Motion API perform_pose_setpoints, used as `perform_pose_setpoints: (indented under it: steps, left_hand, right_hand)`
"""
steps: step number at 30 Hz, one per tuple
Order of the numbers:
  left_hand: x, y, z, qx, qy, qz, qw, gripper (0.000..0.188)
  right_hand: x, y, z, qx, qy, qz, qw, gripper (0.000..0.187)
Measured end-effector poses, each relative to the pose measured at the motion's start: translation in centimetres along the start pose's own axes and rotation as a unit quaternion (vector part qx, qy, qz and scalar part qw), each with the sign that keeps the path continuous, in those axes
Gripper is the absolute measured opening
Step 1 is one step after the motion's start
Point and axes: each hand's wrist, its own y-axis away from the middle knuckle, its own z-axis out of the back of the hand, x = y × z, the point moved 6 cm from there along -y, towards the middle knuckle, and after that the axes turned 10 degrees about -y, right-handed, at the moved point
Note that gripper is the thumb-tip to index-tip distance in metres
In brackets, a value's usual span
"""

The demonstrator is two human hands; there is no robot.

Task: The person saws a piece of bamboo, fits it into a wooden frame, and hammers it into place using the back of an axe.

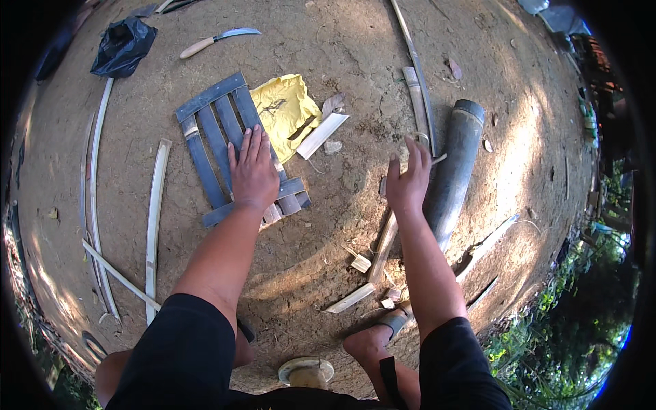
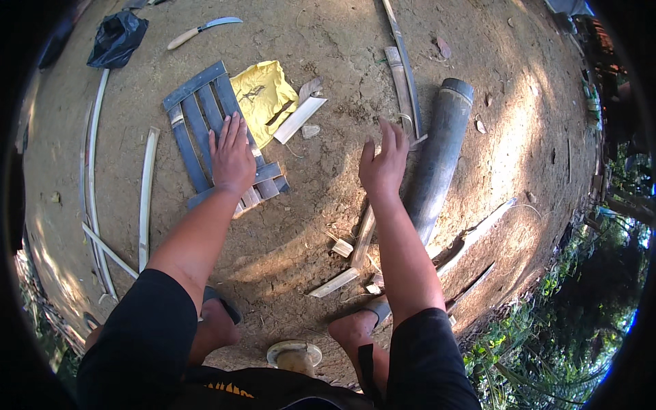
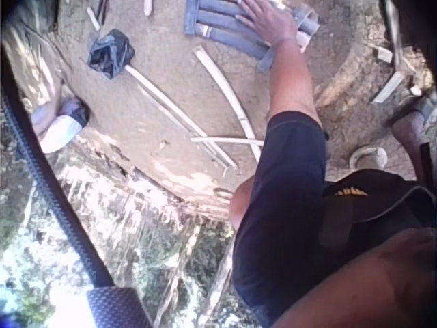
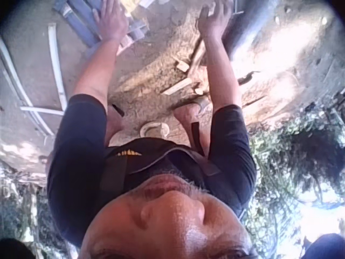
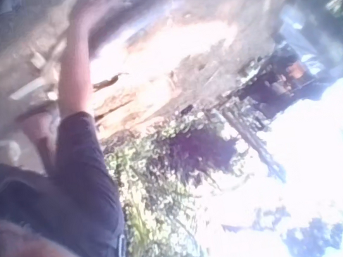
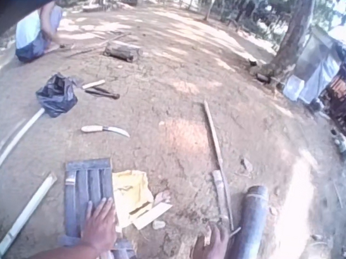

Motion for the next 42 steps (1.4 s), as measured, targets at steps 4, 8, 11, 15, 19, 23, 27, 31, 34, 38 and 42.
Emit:
perform_pose_setpoints:
  steps: [4, 8, 11, 15, 19, 23, 27, 31, 34, 38, 42]
  left_hand:
    - [0.3, 0.2, 0.1, -0.005, 0.016, -0.005, 1.0, 0.051]
    - [0.7, 0.1, 0.2, 0.006, 0.011, 0.003, 1.0, 0.051]
    - [0.6, 0.3, -0.1, 0.003, 0.014, 0.003, 1.0, 0.051]
    - [0.4, 0.1, -0.3, -0.002, 0.024, 0.005, 1.0, 0.05]
    - [0.5, 0.1, -0.1, -0.015, 0.043, 0.003, 0.999, 0.048]
    - [1.3, 0.1, -0.4, -0.035, 0.089, 0.003, 0.995, 0.045]
    - [2.4, 0.3, 0.1, -0.072, 0.182, -0.019, 0.98, 0.044]
    - [2.4, -1.4, 2.8, 0.002, 0.171, -0.187, 0.967, 0.045]
    - [2.1, -2.2, 3.3, 0.085, 0.058, -0.334, 0.937, 0.044]
    - [1.2, -3.5, 3.4, 0.143, -0.026, -0.445, 0.884, 0.038]
    - [0.5, -4.4, 3.4, 0.142, -0.04, -0.474, 0.868, 0.027]
  right_hand:
    - [0.4, -4.9, -1.1, 0.019, -0.006, 0.01, 1.0, 0.037]
    - [4.5, -3.9, -4.6, 0.132, -0.051, 0.092, 0.986, 0.038]
    - [6.6, -1.8, -9.2, 0.251, 0.014, 0.111, 0.962, 0.043]
    - [7.1, -1.0, -12.8, 0.265, 0.12, 0.156, 0.944, 0.049]
    - [5.8, -1.8, -13.3, 0.276, 0.112, 0.146, 0.943, 0.044]
    - [6.1, -1.1, -11.5, 0.263, 0.095, 0.199, 0.939, 0.04]
    - [6.7, 1.1, -9.4, 0.329, 0.017, 0.099, 0.939, 0.042]
    - [5.6, 2.4, -8.3, 0.356, -0.031, 0.028, 0.933, 0.049]
    - [5.3, 2.4, -8.8, 0.404, -0.055, 0.026, 0.913, 0.051]
    - [5.7, 2.2, -9.9, 0.428, -0.092, 0.068, 0.896, 0.051]
    - [6.5, 2.0, -10.4, 0.447, -0.079, 0.079, 0.888, 0.05]
